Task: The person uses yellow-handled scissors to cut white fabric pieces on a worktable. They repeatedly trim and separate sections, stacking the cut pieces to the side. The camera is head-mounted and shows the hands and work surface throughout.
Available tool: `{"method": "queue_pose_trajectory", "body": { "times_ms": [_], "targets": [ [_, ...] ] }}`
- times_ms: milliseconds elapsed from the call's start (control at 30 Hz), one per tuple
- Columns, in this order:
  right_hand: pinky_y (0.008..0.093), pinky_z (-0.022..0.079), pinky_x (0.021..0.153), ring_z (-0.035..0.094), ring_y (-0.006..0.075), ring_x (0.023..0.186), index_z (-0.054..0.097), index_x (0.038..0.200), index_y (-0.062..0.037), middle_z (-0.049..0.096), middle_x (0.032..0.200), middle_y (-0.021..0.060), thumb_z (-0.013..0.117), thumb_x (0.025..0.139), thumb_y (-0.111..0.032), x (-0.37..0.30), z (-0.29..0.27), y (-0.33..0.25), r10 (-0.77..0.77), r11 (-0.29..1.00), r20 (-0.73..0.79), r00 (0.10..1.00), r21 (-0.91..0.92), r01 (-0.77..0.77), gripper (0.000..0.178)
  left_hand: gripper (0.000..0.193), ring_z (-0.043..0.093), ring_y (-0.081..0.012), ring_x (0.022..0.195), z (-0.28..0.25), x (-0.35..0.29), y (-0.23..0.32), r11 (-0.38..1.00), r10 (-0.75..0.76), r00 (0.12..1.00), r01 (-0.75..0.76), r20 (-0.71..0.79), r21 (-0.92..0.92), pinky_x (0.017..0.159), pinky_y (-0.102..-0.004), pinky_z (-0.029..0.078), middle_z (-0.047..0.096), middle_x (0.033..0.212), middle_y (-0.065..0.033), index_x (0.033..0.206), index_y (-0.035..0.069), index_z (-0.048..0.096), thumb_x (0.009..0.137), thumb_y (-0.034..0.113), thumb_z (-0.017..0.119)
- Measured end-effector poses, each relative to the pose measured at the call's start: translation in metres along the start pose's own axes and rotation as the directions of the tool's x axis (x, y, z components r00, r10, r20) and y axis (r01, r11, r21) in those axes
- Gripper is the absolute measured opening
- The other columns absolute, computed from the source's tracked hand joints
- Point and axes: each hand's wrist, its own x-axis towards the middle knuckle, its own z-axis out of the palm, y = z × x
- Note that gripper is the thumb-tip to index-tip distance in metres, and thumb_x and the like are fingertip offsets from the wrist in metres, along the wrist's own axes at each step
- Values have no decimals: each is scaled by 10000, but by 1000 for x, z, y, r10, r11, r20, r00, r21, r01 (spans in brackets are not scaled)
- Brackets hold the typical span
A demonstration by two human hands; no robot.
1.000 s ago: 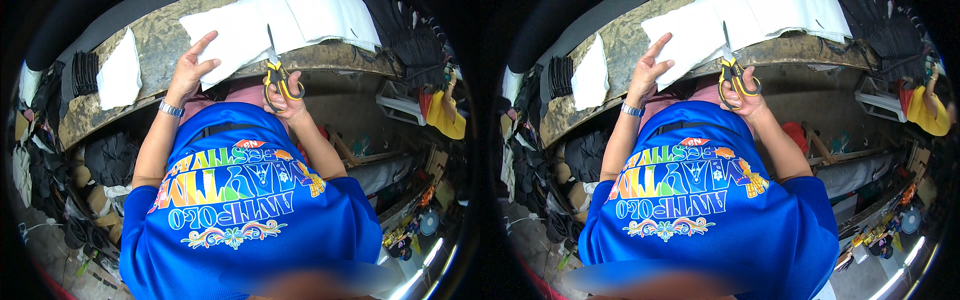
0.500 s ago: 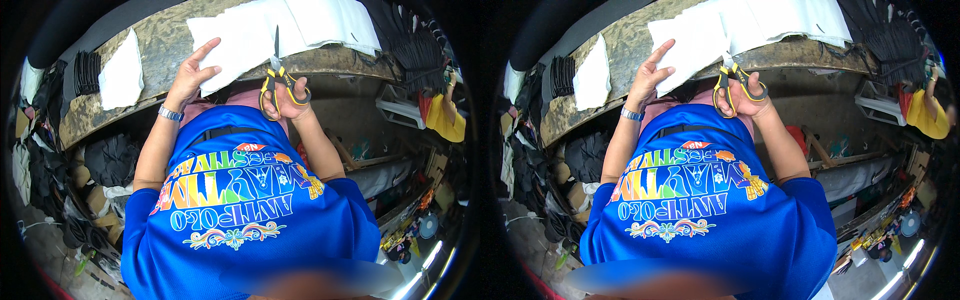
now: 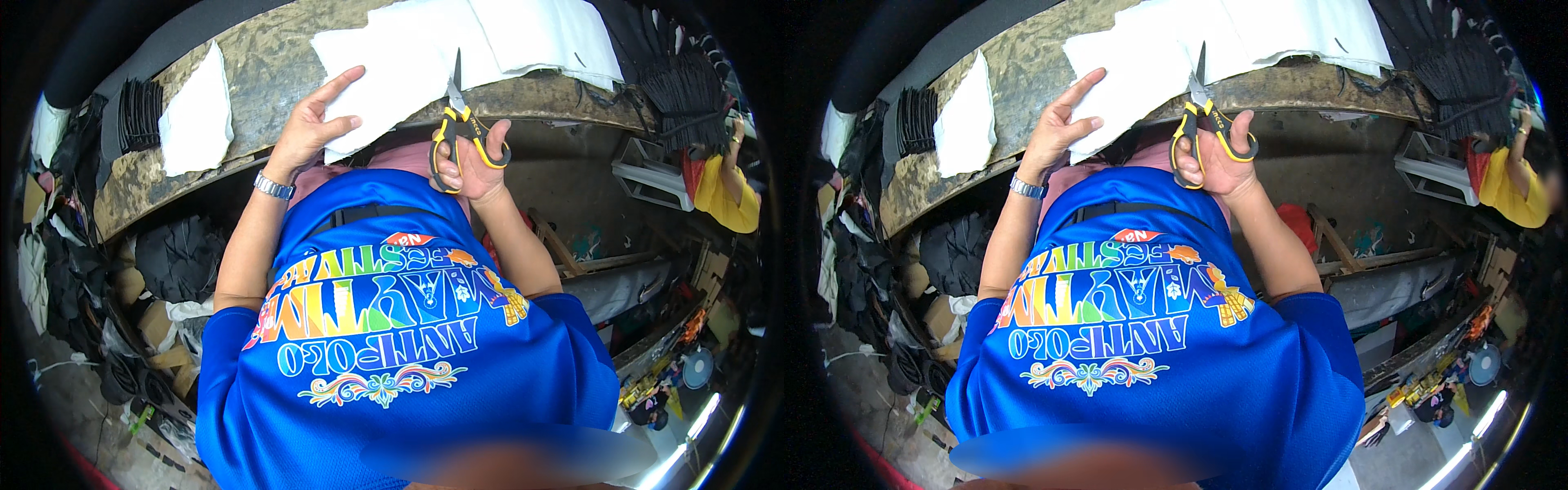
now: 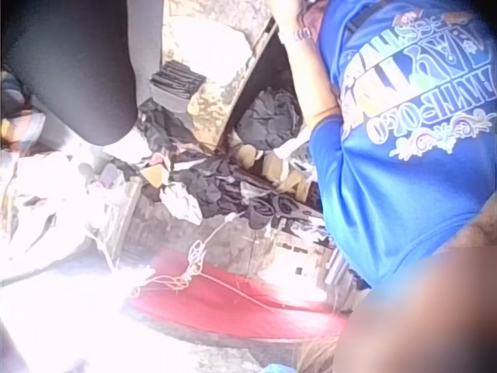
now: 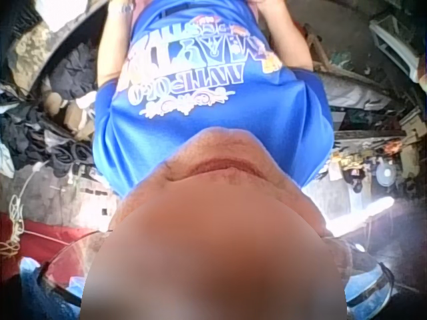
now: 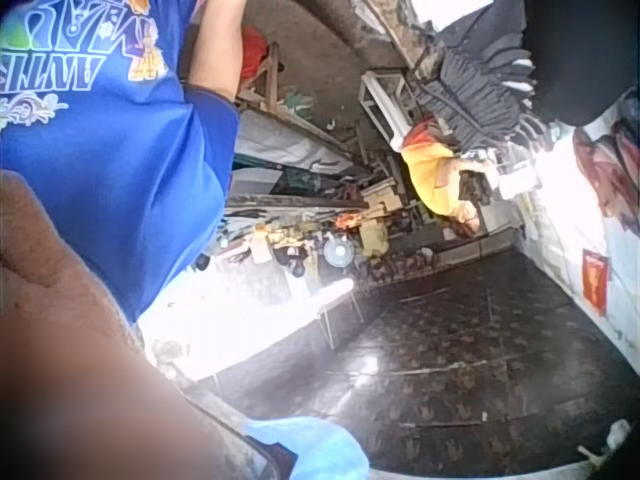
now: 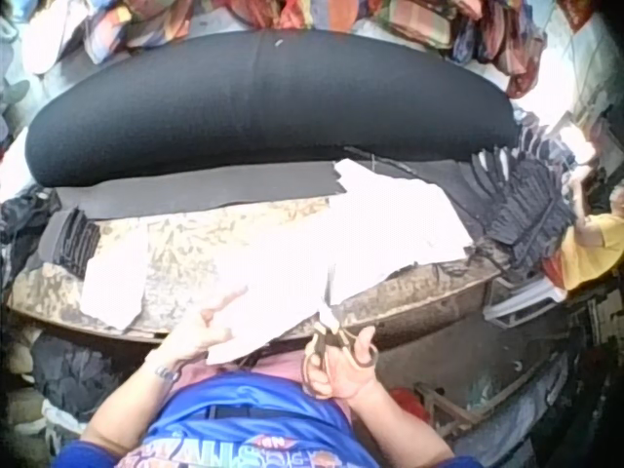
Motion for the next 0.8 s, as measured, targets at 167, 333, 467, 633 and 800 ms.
{"method": "queue_pose_trajectory", "body": {
  "times_ms": [167,333,467,633,800],
  "targets": [
    [245,422,497,508,175,544,570,972,-11,546,704,108,452,629,-923,-11,-2,1,110,987,56,992,-121,-102,982,697,296,-216,1432,1,1,1,998,-24,999,21,-45,-58,1170,-347,209,402,1512,-106,1442,43,435,789,36,678],
    [249,428,518,533,194,596,558,963,-12,549,731,129,458,662,-905,-11,1,-3,110,982,-43,993,-151,-116,948,699,283,-217,1439,4,2,2,994,-8,999,4,-40,-105,1170,-353,213,394,1516,-108,1446,41,428,791,22,671],
    [273,442,557,525,205,614,551,966,-17,545,746,131,493,659,-896,-4,1,-2,39,983,-60,997,-178,-49,933,704,265,-227,1448,8,0,0,993,-49,999,48,-11,-105,1171,-358,212,383,1522,-116,1447,39,425,787,16,670],
    [310,476,671,571,232,749,556,1032,-23,571,856,156,563,642,-869,-1,-5,-8,169,956,99,981,-257,-139,931,707,276,-218,1440,6,-2,2,995,-45,997,40,-55,-94,1164,-337,224,368,1529,-124,1452,36,416,791,9,666],
    [329,480,688,578,250,796,562,1067,-7,584,893,172,556,694,-837,4,-7,-12,169,973,169,971,-185,-137,910,705,279,-211,1438,6,-3,3,987,-67,997,61,-32,-147,1158,-327,236,357,1535,-121,1458,32,403,799,-10,651]
  ]
}}
